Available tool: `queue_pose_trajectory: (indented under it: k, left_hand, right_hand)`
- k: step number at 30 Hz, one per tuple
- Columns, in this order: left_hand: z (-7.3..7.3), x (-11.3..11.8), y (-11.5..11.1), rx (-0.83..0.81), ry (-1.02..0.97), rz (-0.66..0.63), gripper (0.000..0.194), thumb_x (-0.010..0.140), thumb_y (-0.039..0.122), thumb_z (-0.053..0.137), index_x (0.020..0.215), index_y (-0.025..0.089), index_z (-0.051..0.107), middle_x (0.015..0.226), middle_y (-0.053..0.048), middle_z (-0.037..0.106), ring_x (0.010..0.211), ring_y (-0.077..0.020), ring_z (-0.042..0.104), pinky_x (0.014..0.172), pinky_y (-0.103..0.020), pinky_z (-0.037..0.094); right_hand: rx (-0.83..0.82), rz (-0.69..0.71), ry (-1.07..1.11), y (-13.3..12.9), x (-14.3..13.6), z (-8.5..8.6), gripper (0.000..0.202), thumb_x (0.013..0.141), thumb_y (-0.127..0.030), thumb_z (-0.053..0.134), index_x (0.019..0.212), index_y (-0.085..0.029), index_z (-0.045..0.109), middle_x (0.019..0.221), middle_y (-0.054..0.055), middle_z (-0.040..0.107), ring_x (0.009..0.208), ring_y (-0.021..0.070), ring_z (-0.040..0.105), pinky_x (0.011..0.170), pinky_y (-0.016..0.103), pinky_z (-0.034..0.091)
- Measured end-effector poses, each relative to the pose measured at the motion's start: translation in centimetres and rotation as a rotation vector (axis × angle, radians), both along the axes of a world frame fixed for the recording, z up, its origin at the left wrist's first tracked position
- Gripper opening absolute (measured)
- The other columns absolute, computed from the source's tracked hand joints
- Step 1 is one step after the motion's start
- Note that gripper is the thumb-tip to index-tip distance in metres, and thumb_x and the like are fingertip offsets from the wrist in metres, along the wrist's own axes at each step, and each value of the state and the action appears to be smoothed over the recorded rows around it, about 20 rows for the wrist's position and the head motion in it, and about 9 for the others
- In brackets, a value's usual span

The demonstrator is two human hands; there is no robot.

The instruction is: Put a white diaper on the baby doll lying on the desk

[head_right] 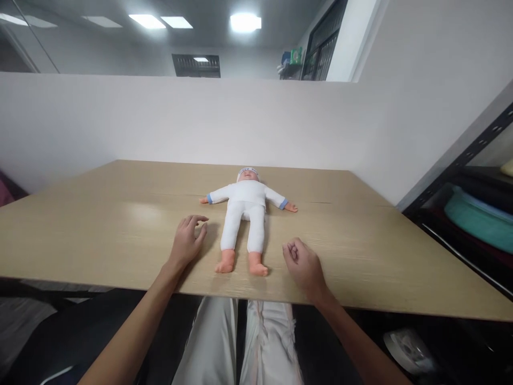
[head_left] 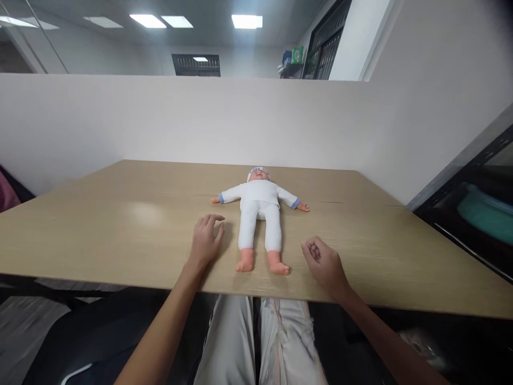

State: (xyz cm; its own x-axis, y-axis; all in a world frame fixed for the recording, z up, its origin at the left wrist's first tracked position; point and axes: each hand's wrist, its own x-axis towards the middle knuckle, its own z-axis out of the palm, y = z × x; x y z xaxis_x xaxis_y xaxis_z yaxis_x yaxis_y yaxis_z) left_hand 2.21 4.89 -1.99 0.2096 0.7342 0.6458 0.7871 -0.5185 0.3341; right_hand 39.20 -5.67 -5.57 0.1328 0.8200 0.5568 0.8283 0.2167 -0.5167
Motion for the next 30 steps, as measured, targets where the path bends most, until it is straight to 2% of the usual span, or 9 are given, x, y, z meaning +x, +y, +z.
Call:
queue_pose_trajectory:
  k: [4,8,12,15,17,21,24,27,30]
  left_hand:
    - [-1.1,0.0,-9.6,0.069,-0.028,-0.098,0.018,0.105,0.022,0.055,0.121,0.024,0.062,0.114,-0.009,0.075,0.104,-0.0275,0.067,0.093,-0.045,0.052]
    - [-7.0,-1.9,-18.8,0.092,0.11,-0.438,0.03,0.093,0.01,0.056,0.118,0.026,0.062,0.093,-0.005,0.076,0.08,-0.0235,0.068,0.073,-0.039,0.052]
    - [-14.6,-4.0,-24.5,-0.218,0.161,-0.274,0.017,0.098,0.021,0.06,0.111,0.029,0.066,0.106,-0.006,0.081,0.095,-0.0275,0.077,0.094,-0.046,0.062]
    - [-17.7,-4.4,-26.2,-0.419,0.093,-0.171,0.014,0.104,0.032,0.057,0.11,0.031,0.069,0.112,-0.006,0.08,0.106,-0.0285,0.077,0.094,-0.045,0.064]
    - [-18.1,-3.9,-26.4,-0.493,0.055,-0.128,0.017,0.106,0.035,0.053,0.102,0.03,0.069,0.108,-0.006,0.079,0.103,-0.0278,0.076,0.092,-0.045,0.063]
    - [-16.9,-1.6,-25.8,-0.488,0.029,-0.067,0.021,0.107,0.037,0.053,0.103,0.028,0.071,0.111,-0.007,0.077,0.101,-0.0294,0.073,0.092,-0.048,0.059]
    - [-16.1,1.4,-25.7,-0.55,0.039,-0.139,0.028,0.11,0.037,0.048,0.099,0.026,0.071,0.106,-0.008,0.076,0.102,-0.03,0.069,0.092,-0.049,0.053]
    - [-16.2,5.0,-25.9,-0.697,0.007,-0.282,0.031,0.111,0.04,0.044,0.101,0.026,0.07,0.108,-0.009,0.076,0.111,-0.0326,0.066,0.1,-0.053,0.046]
    - [-16.9,8.3,-26.3,-0.999,-0.179,-0.294,0.027,0.105,0.05,0.053,0.107,0.026,0.066,0.105,-0.008,0.075,0.102,-0.0306,0.066,0.097,-0.048,0.046]
  right_hand:
    - [0.076,0.031,0.066,-9.7,0.4,-2.2,0.032,0.1,-0.045,0.06,0.072,-0.03,0.054,0.06,-0.003,0.049,0.054,0.0193,0.049,0.059,0.035,0.043]
    - [-0.231,0.087,0.175,-17.1,1.0,-6.8,0.028,0.092,-0.051,0.066,0.068,-0.037,0.061,0.063,0.003,0.059,0.058,0.0282,0.057,0.062,0.044,0.05]
    - [-0.531,-0.094,0.399,-20.5,0.2,-11.9,0.04,0.081,-0.074,0.069,0.083,-0.034,0.071,0.077,0.006,0.072,0.073,0.033,0.07,0.074,0.047,0.059]
    - [-0.61,-0.225,0.566,-21.6,-1.4,-14.5,0.064,0.074,-0.088,0.065,0.101,-0.029,0.072,0.103,0.01,0.081,0.102,0.0363,0.076,0.094,0.045,0.06]
    - [-0.632,-0.277,0.635,-22.0,-2.8,-15.3,0.069,0.078,-0.091,0.06,0.108,-0.029,0.068,0.108,0.01,0.08,0.108,0.0351,0.076,0.098,0.043,0.058]
    - [-0.701,-0.267,0.682,-21.7,-4.8,-15.2,0.069,0.08,-0.091,0.058,0.109,-0.029,0.063,0.101,0.007,0.08,0.103,0.0336,0.077,0.096,0.042,0.057]
    - [-0.703,-0.237,0.666,-20.7,-5.3,-14.3,0.069,0.077,-0.091,0.062,0.103,-0.028,0.066,0.103,0.006,0.08,0.109,0.0347,0.075,0.102,0.043,0.054]
    - [-0.746,-0.232,0.713,-19.8,-5.5,-13.4,0.068,0.067,-0.09,0.071,0.098,-0.029,0.073,0.105,0.004,0.081,0.118,0.0379,0.073,0.108,0.044,0.054]
    - [-0.802,-0.24,0.788,-19.9,-5.8,-12.5,0.058,0.061,-0.082,0.079,0.09,-0.032,0.08,0.108,0.006,0.083,0.131,0.0431,0.069,0.11,0.048,0.055]
